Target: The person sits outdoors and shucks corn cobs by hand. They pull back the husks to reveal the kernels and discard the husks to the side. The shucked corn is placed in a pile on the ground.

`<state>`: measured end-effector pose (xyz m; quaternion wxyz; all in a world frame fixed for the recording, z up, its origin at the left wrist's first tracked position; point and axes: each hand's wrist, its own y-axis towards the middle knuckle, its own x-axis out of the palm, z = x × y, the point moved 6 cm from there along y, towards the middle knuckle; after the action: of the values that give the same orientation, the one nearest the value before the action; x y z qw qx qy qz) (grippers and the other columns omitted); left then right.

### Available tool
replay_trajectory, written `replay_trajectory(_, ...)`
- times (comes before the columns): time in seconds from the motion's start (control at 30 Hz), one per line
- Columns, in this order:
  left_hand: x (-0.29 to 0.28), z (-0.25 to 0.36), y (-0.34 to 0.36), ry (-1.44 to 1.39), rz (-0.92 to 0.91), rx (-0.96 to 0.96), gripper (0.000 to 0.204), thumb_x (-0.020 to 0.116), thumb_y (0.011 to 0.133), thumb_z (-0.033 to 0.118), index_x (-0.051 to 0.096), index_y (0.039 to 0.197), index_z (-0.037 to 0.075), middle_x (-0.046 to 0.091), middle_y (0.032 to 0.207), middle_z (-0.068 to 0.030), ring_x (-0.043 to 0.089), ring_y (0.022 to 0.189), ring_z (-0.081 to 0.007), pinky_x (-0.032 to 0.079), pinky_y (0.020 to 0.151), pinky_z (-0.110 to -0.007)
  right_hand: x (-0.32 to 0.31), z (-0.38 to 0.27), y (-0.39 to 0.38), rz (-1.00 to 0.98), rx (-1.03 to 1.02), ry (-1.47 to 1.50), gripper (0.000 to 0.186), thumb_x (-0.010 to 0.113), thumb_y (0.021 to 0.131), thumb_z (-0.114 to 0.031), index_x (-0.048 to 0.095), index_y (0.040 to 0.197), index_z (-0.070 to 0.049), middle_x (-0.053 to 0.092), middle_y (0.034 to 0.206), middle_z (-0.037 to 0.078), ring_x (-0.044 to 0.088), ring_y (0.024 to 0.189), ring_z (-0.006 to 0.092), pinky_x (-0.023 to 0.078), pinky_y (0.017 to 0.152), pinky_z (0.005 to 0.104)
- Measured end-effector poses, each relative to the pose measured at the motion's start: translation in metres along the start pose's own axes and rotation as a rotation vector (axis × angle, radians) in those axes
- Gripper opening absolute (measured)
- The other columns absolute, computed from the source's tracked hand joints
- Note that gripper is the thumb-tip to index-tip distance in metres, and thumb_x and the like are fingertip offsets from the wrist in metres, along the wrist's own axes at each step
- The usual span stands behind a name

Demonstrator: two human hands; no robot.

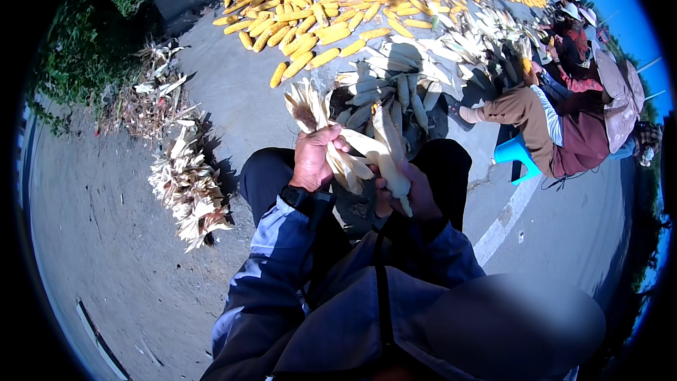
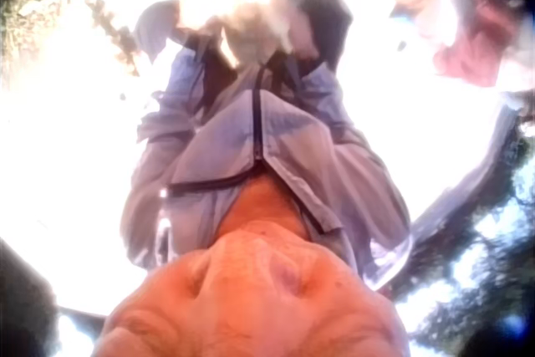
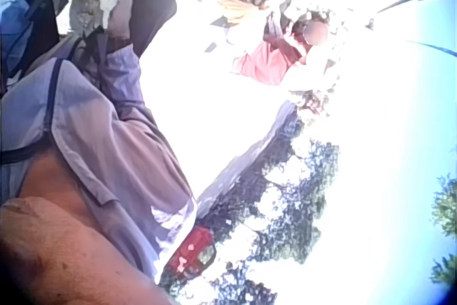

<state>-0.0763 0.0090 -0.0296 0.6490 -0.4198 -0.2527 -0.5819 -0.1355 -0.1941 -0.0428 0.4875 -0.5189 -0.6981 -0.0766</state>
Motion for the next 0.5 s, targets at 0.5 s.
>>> replay_trajectory(0.5, -0.018, 0.003, 0.000, 0.153, -0.004, -0.097, 0.013, 0.066, 0.093, -0.001, 0.063, 0.104, -0.006, 0.063, 0.088, -0.0109, 0.056, 0.064, -0.0155, 0.051, 0.065, -0.037, -0.019, -0.084, 0.006, 0.176, -0.418, -0.193, 0.041, 0.066, 0.096, -0.019, 0.051, 0.128, 0.002, 0.067, 0.107, 0.016, 0.068, 0.094, 0.0264, 0.057, 0.084, 0.0419)
